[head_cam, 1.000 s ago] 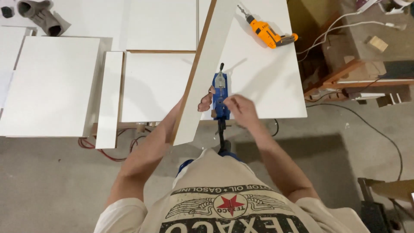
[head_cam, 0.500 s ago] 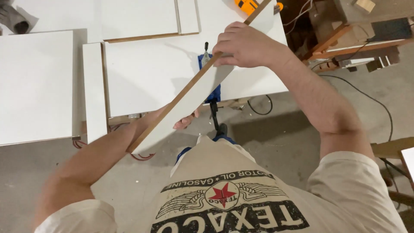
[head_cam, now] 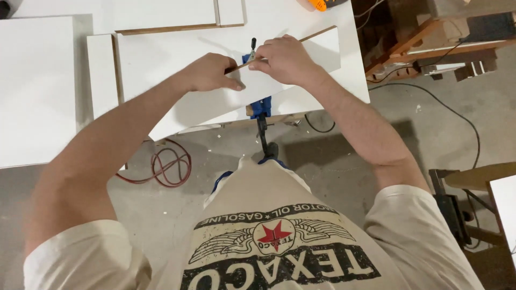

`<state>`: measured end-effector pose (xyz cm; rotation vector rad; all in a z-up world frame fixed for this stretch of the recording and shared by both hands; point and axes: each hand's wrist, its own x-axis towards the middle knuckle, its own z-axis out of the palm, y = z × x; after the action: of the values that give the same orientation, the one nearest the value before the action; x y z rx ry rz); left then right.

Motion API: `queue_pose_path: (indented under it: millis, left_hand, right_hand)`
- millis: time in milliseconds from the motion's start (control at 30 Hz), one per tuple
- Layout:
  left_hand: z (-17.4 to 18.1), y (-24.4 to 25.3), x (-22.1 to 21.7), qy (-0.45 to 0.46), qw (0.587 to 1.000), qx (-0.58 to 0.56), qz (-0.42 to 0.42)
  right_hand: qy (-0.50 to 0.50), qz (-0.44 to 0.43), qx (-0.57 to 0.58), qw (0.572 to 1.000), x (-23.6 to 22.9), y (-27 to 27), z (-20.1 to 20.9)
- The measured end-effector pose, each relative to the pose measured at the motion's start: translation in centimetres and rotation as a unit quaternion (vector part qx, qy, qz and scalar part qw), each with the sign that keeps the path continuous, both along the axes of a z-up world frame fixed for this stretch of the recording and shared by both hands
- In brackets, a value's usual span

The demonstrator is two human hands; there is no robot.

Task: The person uses a blue drill guide and an orange corded drill to drill holes into thin wooden strips clamped on a white workbench. They repeatedly position each strip, drill, remove it, and place it aside, then repeat the process with additional strips. The person also briefly handles white panels on the bench.

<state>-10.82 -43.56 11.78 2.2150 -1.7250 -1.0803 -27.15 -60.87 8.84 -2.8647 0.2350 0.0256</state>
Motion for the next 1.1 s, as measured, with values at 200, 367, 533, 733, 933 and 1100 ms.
queue_pose_path:
  millis: [200,367,533,733,933,1100]
  left_hand:
    - [-4.7,-1.3,3.9,-0.035,0.997,-0.073,-0.004]
    - [-9.4,-2.0,5.5,-0.118,0.990,-0.082,-0.011]
    - [-16.9,-2.2,7.4,-0.172,0.969,-0.160,-0.076]
    - [-23.6,-1.6,7.2,-0.210,0.960,-0.172,-0.074]
    - [-27.6,-1.3,6.6,-0.189,0.971,-0.130,-0.066]
    - [-29.6,-0.9,6.4,-0.198,0.968,-0.140,-0.061]
  right_hand:
    - [-0.082,-0.238,0.023,0.968,-6.0,-2.0,4.9]
    - [-0.086,-0.397,0.306,0.861,-9.1,-3.7,-2.3]
    - [-0.119,-0.431,0.448,0.774,-8.6,-3.1,-9.3]
    - [-0.194,-0.427,0.529,0.708,-9.0,-3.3,-16.2]
    - [-0.169,-0.438,0.547,0.693,-9.0,-4.9,-21.7]
    - [-0.161,-0.443,0.570,0.673,-8.6,-5.5,-24.1]
